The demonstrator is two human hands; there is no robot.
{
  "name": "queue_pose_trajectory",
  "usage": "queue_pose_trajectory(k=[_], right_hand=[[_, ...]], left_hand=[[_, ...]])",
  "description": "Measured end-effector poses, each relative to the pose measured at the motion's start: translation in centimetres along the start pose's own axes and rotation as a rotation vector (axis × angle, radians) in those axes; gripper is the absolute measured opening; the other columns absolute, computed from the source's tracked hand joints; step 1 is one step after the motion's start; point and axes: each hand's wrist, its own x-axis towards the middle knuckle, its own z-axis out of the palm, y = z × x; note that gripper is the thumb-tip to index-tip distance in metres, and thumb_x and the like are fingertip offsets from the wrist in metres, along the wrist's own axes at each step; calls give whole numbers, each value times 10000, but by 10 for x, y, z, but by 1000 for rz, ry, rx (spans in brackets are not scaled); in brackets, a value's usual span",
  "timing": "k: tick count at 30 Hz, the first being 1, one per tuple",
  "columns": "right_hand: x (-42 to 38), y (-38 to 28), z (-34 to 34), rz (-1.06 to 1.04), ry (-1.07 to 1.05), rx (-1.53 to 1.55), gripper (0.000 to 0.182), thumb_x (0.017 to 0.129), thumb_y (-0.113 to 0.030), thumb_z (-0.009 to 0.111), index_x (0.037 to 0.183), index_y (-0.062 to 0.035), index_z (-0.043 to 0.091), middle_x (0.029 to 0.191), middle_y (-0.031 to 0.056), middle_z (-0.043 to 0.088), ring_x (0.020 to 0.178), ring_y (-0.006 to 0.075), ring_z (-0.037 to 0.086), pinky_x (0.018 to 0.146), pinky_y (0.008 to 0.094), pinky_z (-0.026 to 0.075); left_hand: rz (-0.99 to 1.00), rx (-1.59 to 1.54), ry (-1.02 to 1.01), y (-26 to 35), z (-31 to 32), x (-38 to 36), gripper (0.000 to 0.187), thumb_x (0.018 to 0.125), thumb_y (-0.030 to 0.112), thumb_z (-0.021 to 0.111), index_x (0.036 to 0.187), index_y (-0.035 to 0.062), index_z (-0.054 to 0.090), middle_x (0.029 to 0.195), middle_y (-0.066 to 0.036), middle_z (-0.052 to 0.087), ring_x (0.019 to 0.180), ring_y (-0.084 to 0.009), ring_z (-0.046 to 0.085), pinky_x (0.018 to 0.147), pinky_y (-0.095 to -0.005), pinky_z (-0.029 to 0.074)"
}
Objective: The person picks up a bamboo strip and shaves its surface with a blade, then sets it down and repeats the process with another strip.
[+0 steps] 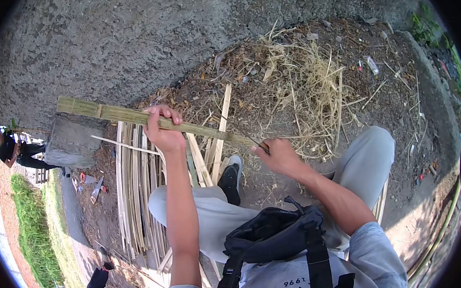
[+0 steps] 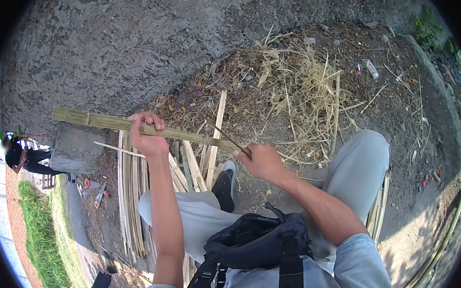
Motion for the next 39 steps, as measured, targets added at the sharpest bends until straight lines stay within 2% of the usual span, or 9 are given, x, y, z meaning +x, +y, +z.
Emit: queue_pose_trajectory(k=[8,11,14,17,20,23,26,32,39], right_hand=[[-7,-7,-5,25,53,88,490,966,-391,542,763,46,635,615,236,575,564,405,567,601,474,461],[-7,-5,-7,6,69,93,499,963,-390,547,746,52,633,605,232,566,545,395,551,590,471,453],[-6,-2,-8,27,62,80,501,958,-391,558,733,50,635,603,230,565,542,394,546,585,461,453],[-7,-6,-11,65,54,73,487,940,-405,570,760,38,658,612,236,598,598,414,613,623,478,494],[-15,-17,-9,77,74,176,491,953,-402,554,761,42,640,598,224,581,572,407,590,602,475,474],[-32,-33,-10,16,58,275,484,969,-392,530,784,44,628,595,214,570,559,401,572,589,472,457],[-48,-46,-20,-31,-31,276,480,981,-385,508,815,50,626,608,227,577,576,408,580,603,467,462],[-42,-38,-28,69,-59,240,523,991,-394,466,818,70,636,636,261,597,651,442,621,688,501,491],[-4,31,1,249,-243,30,612,980,-471,447,784,67,664,745,277,644,762,428,659,743,503,503]], left_hand=[[52,182,240,7,7,-6,453,962,389,574,642,108,419,553,-40,402,494,-157,402,504,-318,358],[54,175,375,11,11,-7,483,965,395,569,611,114,400,539,-33,388,493,-154,392,516,-314,357],[18,149,389,14,0,-2,479,965,381,568,608,117,389,539,-29,385,499,-152,391,530,-308,355],[-22,200,363,15,3,-1,480,964,367,560,595,124,374,513,-20,357,473,-149,351,523,-311,339],[-74,172,170,13,8,-4,503,972,341,530,559,137,327,473,-12,301,441,-145,286,498,-325,308],[-163,154,-102,4,21,-17,527,997,348,462,551,152,261,461,8,238,431,-127,216,477,-310,273],[-145,174,-402,-6,33,-29,538,1019,332,400,545,157,216,454,7,202,428,-130,194,451,-308,236],[-175,192,-515,-13,46,-46,518,1016,264,366,539,159,193,447,5,193,419,-139,163,449,-333,213],[-173,172,-560,8,23,-53,498,982,212,390,533,158,179,438,2,176,415,-142,142,464,-332,205]])
